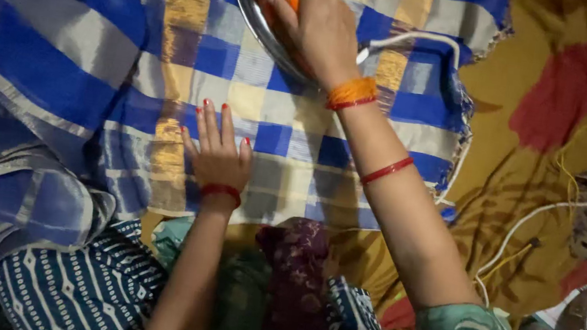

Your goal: Ironing a blue and white checkered saree on a floor surface.

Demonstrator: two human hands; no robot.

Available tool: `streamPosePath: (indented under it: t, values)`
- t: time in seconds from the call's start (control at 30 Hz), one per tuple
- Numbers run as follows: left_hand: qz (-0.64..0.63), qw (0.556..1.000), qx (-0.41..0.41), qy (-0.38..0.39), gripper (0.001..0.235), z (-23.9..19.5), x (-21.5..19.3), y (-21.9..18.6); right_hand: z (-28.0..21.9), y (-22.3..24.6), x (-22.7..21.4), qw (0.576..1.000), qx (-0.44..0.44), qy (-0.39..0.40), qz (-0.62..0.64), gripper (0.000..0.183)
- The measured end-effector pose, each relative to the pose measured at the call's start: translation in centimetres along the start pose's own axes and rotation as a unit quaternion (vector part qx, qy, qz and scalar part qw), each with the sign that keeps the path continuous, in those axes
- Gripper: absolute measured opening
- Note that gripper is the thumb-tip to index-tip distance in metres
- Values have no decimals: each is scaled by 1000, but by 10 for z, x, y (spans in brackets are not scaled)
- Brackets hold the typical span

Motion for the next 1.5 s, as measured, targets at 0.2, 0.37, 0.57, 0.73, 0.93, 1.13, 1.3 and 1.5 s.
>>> streamPosePath:
  t: [0.2, 0.37, 0.57, 0.73, 0.93, 1.13, 1.3, 1.5]
  values:
    - [-18, 1000, 20, -9, 74, -6, 10, 7, -62, -12, -39, 991, 116, 61, -12, 44]
    - [-31, 999, 11, 7, 75, -7, 12, 7, -114, -20, -77, 987, 157, 39, -22, 40]
    - [-22, 1000, 8, 10, 74, -4, 1, -1, -109, -38, -84, 988, 150, 12, -26, 38]
    - [23, 999, 20, -15, 70, -6, 5, 0, -74, -75, -69, 984, 167, 24, -56, 40]
    - [29, 1000, 5, -10, 71, -2, 3, 1, -36, -131, -59, 982, 175, -26, -62, 42]
    - [11, 1000, 19, -23, 72, -4, 0, -2, -70, -143, -86, 977, 190, -70, -69, 49]
    - [11, 1000, 19, -3, 75, -5, 8, 2, -139, -128, -114, 971, 225, -33, -72, 43]
    - [5, 1000, 9, 4, 73, -8, 8, -3, -170, -127, -131, 950, 304, -9, -74, 42]
Point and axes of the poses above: each hand's wrist, its own z-axis towards the middle knuckle, its own x-axis out of the palm, y = z × x, the point moved 6 cm from there along z, towards the middle knuckle, and after that the axes turned 7 degrees about -y, right-handed, at the moved point
